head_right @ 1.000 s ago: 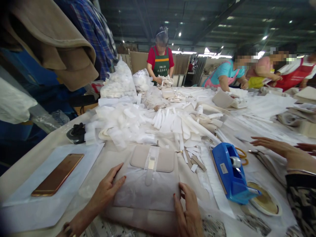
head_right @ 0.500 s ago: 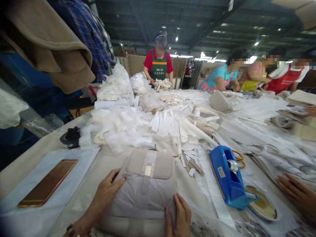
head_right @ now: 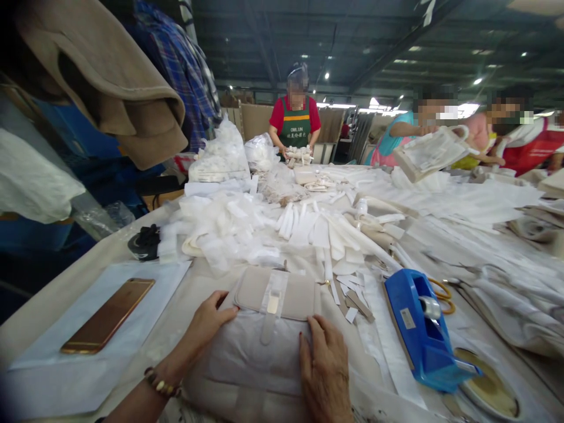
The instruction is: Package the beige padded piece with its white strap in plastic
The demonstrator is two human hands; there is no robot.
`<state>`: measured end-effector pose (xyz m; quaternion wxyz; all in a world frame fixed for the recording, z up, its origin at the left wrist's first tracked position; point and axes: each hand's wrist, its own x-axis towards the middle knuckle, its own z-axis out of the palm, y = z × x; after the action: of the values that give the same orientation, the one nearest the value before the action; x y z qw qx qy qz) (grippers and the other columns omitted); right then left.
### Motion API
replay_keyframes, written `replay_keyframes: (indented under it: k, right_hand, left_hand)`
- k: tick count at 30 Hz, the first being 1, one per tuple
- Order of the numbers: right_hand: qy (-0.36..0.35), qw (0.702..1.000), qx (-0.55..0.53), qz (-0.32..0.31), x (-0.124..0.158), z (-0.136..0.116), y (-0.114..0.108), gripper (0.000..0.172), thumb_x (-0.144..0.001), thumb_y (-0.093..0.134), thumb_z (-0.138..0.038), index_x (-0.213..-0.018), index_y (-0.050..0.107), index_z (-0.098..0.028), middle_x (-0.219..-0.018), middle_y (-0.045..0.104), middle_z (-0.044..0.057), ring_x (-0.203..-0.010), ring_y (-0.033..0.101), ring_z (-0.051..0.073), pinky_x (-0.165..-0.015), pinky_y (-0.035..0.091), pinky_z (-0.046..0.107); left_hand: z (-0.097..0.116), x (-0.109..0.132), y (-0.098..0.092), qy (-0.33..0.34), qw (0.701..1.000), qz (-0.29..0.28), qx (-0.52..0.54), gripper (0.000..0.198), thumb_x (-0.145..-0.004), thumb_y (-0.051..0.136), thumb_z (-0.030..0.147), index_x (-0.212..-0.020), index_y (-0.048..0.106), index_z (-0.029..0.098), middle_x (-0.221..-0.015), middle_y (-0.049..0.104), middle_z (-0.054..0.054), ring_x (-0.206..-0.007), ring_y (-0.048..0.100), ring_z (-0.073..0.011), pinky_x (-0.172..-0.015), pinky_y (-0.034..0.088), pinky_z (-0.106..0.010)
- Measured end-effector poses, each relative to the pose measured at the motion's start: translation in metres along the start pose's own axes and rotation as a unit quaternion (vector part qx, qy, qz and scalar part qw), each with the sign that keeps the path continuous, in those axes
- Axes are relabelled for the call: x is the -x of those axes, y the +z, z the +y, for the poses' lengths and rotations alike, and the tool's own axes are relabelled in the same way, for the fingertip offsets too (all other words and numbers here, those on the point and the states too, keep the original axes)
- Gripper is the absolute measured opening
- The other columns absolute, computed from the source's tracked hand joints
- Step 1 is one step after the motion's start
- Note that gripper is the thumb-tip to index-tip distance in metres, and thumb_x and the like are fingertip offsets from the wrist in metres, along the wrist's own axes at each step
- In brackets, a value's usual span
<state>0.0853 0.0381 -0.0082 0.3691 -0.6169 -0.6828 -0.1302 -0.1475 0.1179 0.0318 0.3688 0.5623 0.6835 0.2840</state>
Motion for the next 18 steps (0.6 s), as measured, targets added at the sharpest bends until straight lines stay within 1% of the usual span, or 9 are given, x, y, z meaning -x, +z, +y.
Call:
replay_keyframes:
  k: [2,5,8,11,14,18]
  right_hand:
    - [0.005,1.000,-0.006,-0.002,-0.002,0.000,0.006,0.032,-0.094,0.036,-0.037,-0.113,0.054,-0.018,-0.107,0.058,0.013,-0.099,0.053,0.027,-0.082,0.048,0.044]
    - [0.014,1.000,-0.015,-0.007,0.005,-0.001,0.011,0.034,-0.094,0.036,-0.036,-0.116,0.053,-0.017,-0.109,0.056,0.014,-0.102,0.050,0.028,-0.085,0.046,0.047]
    - [0.006,1.000,-0.013,-0.017,0.011,-0.002,0.012,0.033,-0.094,0.037,-0.033,-0.118,0.052,-0.016,-0.110,0.054,0.015,-0.102,0.049,0.028,-0.085,0.045,0.048]
    - [0.005,1.000,-0.009,-0.018,0.012,-0.004,0.013,0.033,-0.094,0.036,-0.031,-0.119,0.052,-0.017,-0.110,0.053,0.015,-0.102,0.048,0.029,-0.085,0.044,0.048]
    - [-0.003,1.000,-0.008,-0.009,0.010,-0.005,0.013,0.033,-0.094,0.036,-0.031,-0.118,0.052,-0.016,-0.109,0.054,0.015,-0.101,0.048,0.029,-0.085,0.043,0.048]
    - [-0.017,1.000,-0.001,-0.012,0.012,-0.006,0.011,0.034,-0.094,0.035,-0.030,-0.119,0.050,-0.012,-0.110,0.054,0.016,-0.101,0.048,0.029,-0.086,0.042,0.047]
  left_hand:
    - [0.000,-0.003,0.003,-0.017,1.000,-0.005,0.004,0.031,-0.067,0.054,0.025,-0.096,0.056,0.015,-0.098,0.066,-0.010,-0.091,0.061,-0.0233,-0.080,0.045,-0.032]
    - [-0.002,-0.008,0.007,-0.044,0.999,-0.007,0.002,0.030,-0.066,0.057,0.022,-0.095,0.056,0.016,-0.093,0.066,-0.007,-0.085,0.062,-0.0212,-0.070,0.045,-0.028]
    - [-0.005,-0.014,0.012,-0.071,0.997,0.000,-0.016,0.034,-0.065,0.061,0.027,-0.097,0.054,0.017,-0.088,0.066,-0.006,-0.082,0.062,-0.0226,-0.063,0.042,-0.027]
    - [-0.008,-0.018,0.015,-0.085,0.996,0.009,-0.034,0.036,-0.066,0.061,0.032,-0.098,0.053,0.018,-0.088,0.067,-0.007,-0.082,0.062,-0.0236,-0.061,0.041,-0.027]
    - [-0.011,-0.022,0.018,-0.081,0.995,0.020,-0.046,0.033,-0.068,0.060,0.034,-0.096,0.053,0.018,-0.088,0.067,-0.008,-0.082,0.063,-0.0235,-0.061,0.042,-0.027]
    - [-0.017,-0.025,0.020,-0.046,0.996,0.051,-0.058,0.033,-0.069,0.061,0.035,-0.095,0.054,0.016,-0.081,0.067,-0.008,-0.076,0.064,-0.0238,-0.059,0.044,-0.028]
